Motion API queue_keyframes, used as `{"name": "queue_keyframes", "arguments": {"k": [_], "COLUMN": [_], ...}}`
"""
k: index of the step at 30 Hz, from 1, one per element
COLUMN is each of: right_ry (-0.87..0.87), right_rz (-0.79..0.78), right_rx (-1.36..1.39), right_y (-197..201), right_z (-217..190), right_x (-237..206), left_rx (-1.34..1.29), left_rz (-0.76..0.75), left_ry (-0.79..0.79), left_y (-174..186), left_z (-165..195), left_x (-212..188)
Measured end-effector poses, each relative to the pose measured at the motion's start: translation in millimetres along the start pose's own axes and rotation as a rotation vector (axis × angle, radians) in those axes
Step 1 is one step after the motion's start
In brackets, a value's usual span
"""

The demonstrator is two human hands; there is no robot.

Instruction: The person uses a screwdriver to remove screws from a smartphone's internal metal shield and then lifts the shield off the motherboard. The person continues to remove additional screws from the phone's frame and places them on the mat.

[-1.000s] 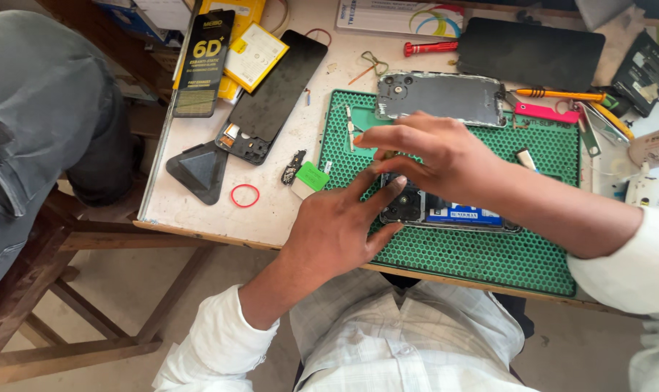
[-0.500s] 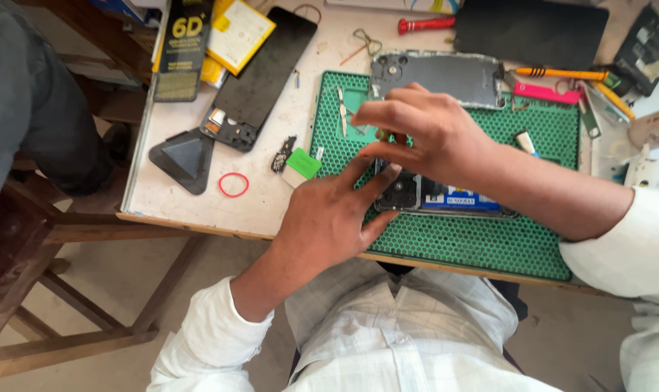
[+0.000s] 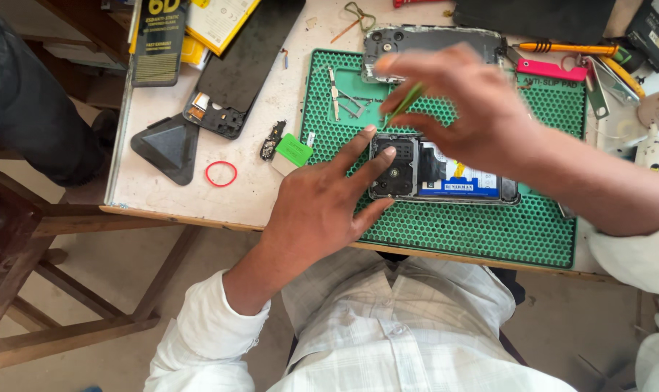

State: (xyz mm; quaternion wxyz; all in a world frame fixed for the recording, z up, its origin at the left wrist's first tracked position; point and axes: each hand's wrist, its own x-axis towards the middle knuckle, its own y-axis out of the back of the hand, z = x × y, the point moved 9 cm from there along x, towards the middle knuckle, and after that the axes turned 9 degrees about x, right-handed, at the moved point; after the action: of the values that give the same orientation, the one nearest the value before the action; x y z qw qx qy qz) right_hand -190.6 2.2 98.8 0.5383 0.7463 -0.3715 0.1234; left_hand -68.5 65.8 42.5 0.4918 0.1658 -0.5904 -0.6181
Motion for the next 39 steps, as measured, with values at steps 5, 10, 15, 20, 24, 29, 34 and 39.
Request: {"name": "queue_keyframes", "arguments": {"k": [5,10,15,20,24,29,34,39], "right_ry": [-0.068,-0.04,-0.005,-0.037,0.016,-0.02,-0.009,-0.025], "right_rz": [0.02,0.002,0.037,0.034,0.038,0.046,0.061,0.065], "right_rx": [-0.023,-0.158,-0.215,-0.173,-0.236,-0.22,-0.212,-0.211], "right_y": [38.4,52.0,59.8,61.4,59.0,57.5,59.4,61.3], "right_z": [11.2,8.5,6.8,20.2,24.0,30.0,31.8,33.3], "right_x": [-21.4,-40.5,-52.5,-60.7,-64.5,-69.3,-71.5,-72.9], "left_rx": [0.016,-0.063,0.03,0.093,0.124,0.074,0.025,0.045], "left_rz": [-0.003,0.046,0.092,0.031,0.038,-0.037,-0.083,-0.129], "left_ry": [-0.006,0.056,0.086,0.084,-0.004,0.0,0.065,0.09], "left_y": [0.8,5.9,12.3,10.0,0.8,-26.4,-39.4,-44.4], "left_z": [1.2,-4.9,-26.1,-47.6,-42.1,-39.5,-47.2,-48.8], "left_x": [-0.9,2.9,24.3,55.4,73.7,85.8,92.3,94.9]}}
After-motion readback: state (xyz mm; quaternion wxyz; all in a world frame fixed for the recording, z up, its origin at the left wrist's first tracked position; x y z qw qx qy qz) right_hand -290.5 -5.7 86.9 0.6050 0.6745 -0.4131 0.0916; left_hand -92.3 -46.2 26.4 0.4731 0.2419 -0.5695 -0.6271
